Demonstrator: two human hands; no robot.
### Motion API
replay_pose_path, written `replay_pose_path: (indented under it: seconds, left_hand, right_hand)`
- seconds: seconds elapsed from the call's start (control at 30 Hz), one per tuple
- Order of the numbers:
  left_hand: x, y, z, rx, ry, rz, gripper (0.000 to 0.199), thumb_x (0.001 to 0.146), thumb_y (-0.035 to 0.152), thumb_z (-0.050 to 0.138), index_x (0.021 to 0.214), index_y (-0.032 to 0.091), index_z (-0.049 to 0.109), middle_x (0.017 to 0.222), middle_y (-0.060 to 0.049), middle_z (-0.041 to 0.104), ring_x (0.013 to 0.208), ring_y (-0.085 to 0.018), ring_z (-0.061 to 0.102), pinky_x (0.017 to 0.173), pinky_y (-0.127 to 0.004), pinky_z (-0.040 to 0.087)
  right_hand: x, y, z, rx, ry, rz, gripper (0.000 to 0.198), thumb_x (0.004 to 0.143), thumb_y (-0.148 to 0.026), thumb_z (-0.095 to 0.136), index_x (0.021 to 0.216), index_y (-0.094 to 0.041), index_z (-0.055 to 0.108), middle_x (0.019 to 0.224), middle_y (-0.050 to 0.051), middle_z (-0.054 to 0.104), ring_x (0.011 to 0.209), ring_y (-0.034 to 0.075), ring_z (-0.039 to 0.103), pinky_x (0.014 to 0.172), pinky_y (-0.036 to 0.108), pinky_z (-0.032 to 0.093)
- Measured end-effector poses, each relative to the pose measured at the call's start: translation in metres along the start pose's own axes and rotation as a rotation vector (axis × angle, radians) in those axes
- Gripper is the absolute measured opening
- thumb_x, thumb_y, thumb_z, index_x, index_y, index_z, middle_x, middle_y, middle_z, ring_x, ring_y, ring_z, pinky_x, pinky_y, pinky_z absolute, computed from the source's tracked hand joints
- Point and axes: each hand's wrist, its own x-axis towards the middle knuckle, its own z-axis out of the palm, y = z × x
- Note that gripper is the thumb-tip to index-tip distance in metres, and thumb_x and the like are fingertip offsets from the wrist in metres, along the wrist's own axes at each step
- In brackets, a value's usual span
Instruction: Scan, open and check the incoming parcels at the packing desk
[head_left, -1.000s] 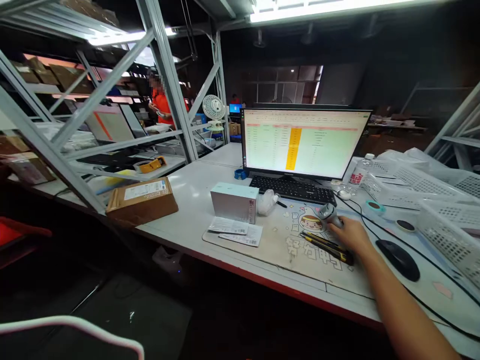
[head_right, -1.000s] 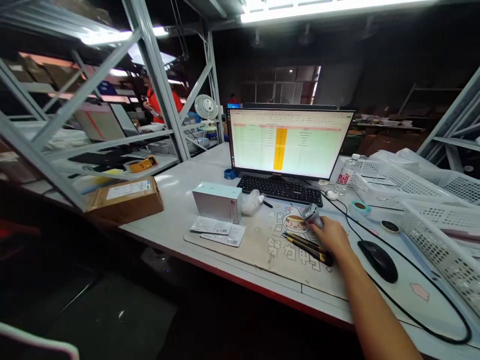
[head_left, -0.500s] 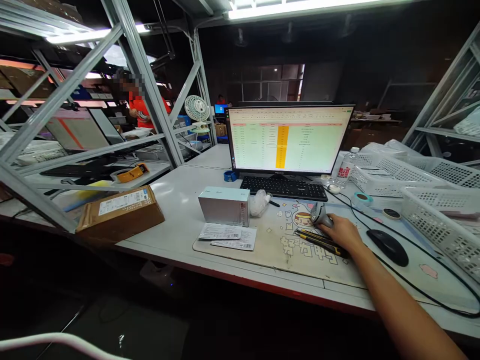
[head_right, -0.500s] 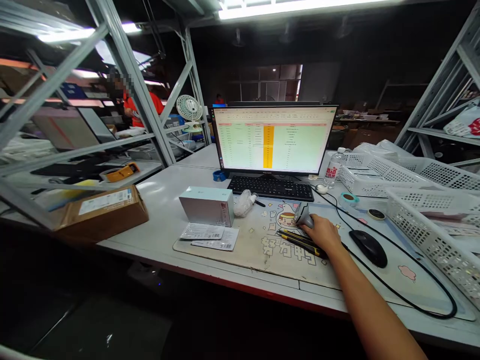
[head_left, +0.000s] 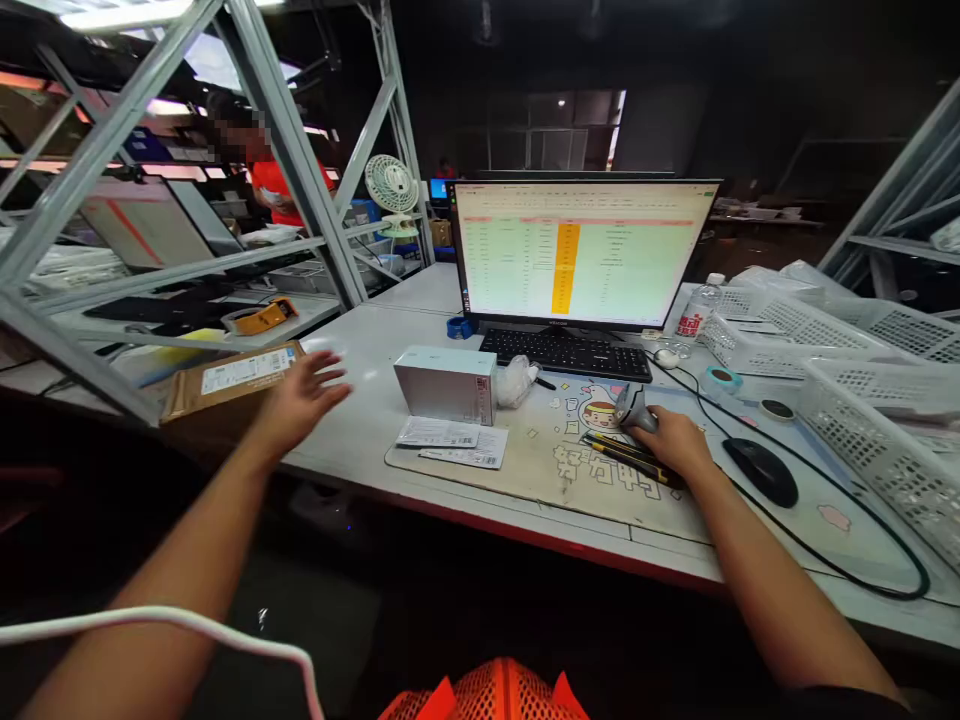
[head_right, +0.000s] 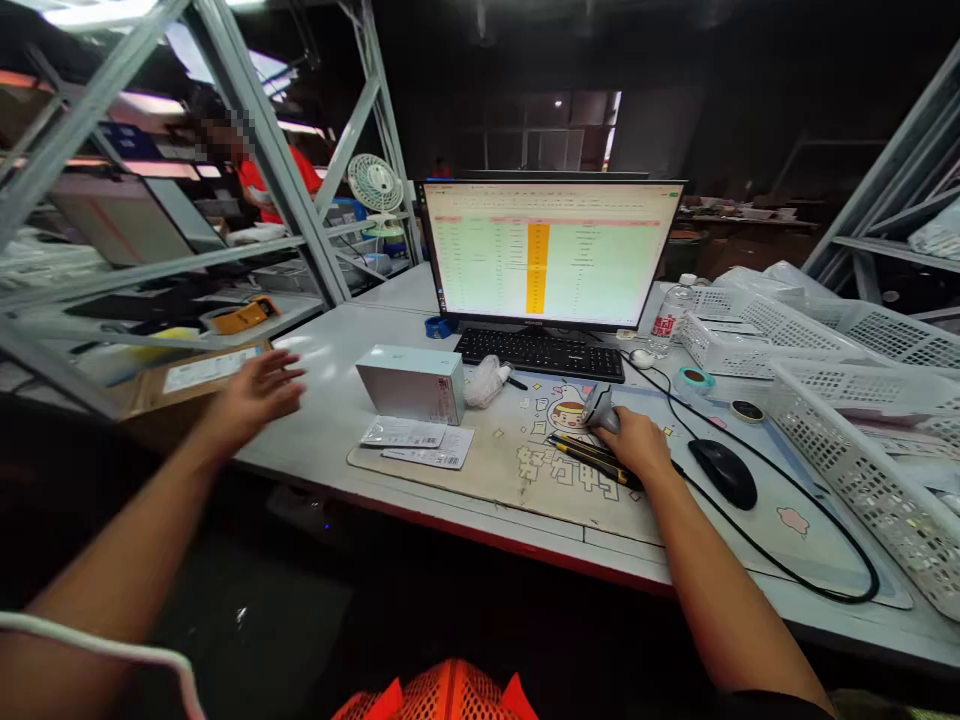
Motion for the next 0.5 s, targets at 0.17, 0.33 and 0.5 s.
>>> replay_pose_path:
  seconds: [0.17,0.33,0.5]
  left_hand:
    - [0.049,-0.052,0.050,-0.358,-0.326,-0.280,0.136,0.070,0.066,0.092,0.173,0.035,0.009,0.176,-0.022,0.026,0.154,-0.039,0.045,0.117,-0.050,0.050]
    - [0.062,-0.062,0.072,-0.468,-0.462,-0.299,0.103,0.060,0.061,0.098,0.149,0.027,0.058,0.140,-0.017,0.068,0.135,-0.037,0.060,0.105,-0.042,0.055]
    - [0.053,-0.043,0.079,-0.480,-0.267,-0.245,0.093,0.063,0.075,0.091,0.129,0.018,0.062,0.123,-0.014,0.071,0.111,-0.028,0.067,0.087,-0.030,0.056]
  right_hand:
    - [0.003,0.006,0.003,-0.017,0.005,0.000,0.058,0.099,-0.061,0.059,0.138,-0.019,0.068,0.110,0.018,0.078,0.103,0.038,0.074,0.074,0.037,0.046]
    - [0.006,0.011,0.006,-0.015,0.024,0.010,0.064,0.096,-0.066,0.060,0.139,-0.019,0.069,0.108,0.019,0.078,0.102,0.040,0.073,0.073,0.039,0.046]
    - [0.009,0.016,0.009,-0.009,0.023,0.014,0.067,0.094,-0.068,0.060,0.138,-0.020,0.070,0.107,0.019,0.079,0.101,0.041,0.073,0.075,0.041,0.048]
